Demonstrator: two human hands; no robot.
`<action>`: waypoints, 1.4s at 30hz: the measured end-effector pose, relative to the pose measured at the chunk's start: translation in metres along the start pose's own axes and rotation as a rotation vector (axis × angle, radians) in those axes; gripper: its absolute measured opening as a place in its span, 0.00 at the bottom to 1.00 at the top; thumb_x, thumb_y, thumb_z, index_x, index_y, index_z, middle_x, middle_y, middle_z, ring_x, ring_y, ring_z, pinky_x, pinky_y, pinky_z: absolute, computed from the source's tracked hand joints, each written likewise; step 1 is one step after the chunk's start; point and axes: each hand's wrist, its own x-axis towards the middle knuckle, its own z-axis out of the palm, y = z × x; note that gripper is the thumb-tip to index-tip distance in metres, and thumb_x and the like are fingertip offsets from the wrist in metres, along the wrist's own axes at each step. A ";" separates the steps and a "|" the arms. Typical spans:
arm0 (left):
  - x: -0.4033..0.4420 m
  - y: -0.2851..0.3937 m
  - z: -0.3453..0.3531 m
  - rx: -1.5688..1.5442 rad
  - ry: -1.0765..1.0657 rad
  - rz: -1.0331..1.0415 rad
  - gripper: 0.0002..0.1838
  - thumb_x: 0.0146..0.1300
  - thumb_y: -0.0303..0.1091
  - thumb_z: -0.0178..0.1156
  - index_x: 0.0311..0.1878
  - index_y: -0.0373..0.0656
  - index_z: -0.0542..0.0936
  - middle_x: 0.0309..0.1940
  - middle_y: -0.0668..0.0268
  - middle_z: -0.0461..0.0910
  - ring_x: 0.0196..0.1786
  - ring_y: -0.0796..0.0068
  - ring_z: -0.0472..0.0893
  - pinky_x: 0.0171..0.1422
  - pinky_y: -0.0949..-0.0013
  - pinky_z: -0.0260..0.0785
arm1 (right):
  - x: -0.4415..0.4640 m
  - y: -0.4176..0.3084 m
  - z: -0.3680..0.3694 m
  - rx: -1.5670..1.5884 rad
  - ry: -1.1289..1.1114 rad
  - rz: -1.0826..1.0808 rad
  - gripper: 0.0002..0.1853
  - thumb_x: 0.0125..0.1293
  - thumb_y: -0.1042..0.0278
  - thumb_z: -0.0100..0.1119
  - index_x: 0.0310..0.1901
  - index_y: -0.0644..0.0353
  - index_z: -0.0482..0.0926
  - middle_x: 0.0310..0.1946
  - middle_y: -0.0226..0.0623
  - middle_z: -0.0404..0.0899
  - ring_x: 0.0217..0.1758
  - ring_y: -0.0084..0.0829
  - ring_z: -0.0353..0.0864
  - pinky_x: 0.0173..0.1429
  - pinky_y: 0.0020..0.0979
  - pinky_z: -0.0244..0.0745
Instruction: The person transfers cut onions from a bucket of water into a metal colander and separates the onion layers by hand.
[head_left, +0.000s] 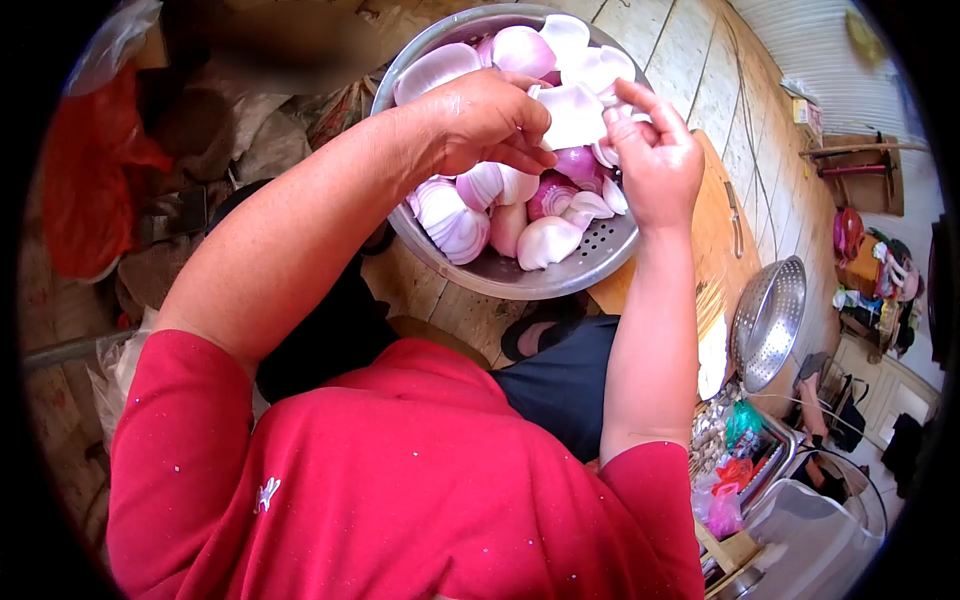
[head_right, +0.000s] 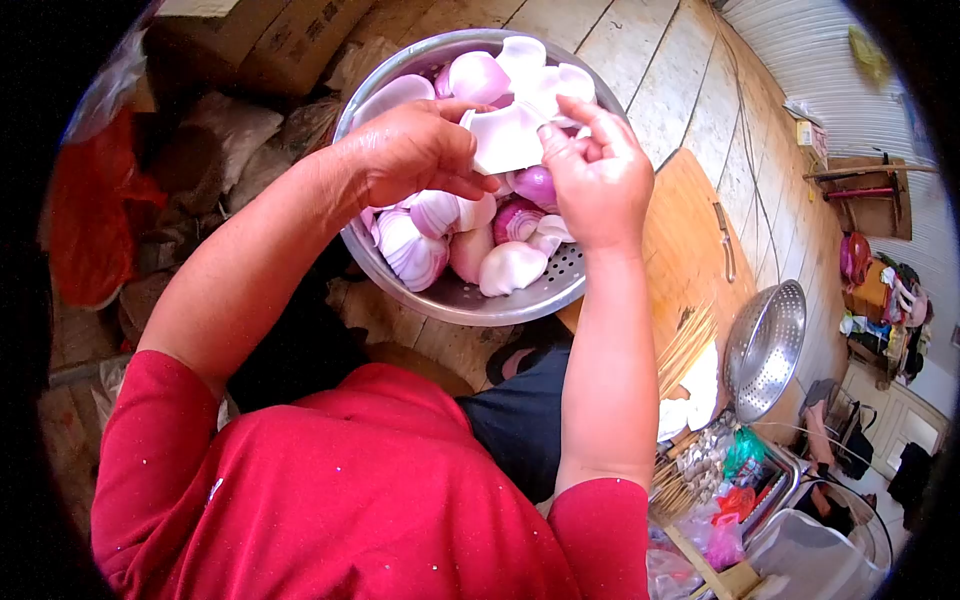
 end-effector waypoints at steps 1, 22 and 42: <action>-0.001 0.002 -0.001 -0.004 0.002 0.000 0.23 0.52 0.21 0.56 0.55 0.31 0.72 0.34 0.56 0.80 0.38 0.63 0.84 0.46 0.65 0.80 | -0.005 -0.005 -0.001 -0.001 -0.004 0.001 0.16 0.59 0.75 0.65 0.50 0.67 0.81 0.39 0.33 0.81 0.30 0.17 0.78 0.35 0.20 0.74; -0.005 0.006 -0.005 0.076 -0.079 0.020 0.30 0.53 0.21 0.58 0.61 0.24 0.67 0.38 0.52 0.81 0.40 0.62 0.85 0.48 0.63 0.81 | -0.024 -0.016 0.005 0.255 -0.243 0.179 0.08 0.70 0.73 0.54 0.46 0.66 0.77 0.31 0.37 0.81 0.30 0.22 0.81 0.35 0.22 0.77; -0.007 0.022 -0.034 0.868 0.375 0.185 0.33 0.52 0.29 0.59 0.66 0.37 0.68 0.43 0.50 0.81 0.42 0.66 0.83 0.43 0.64 0.77 | 0.025 0.006 0.021 0.193 -0.203 0.107 0.17 0.65 0.76 0.57 0.56 0.69 0.76 0.49 0.40 0.80 0.43 0.28 0.84 0.46 0.24 0.79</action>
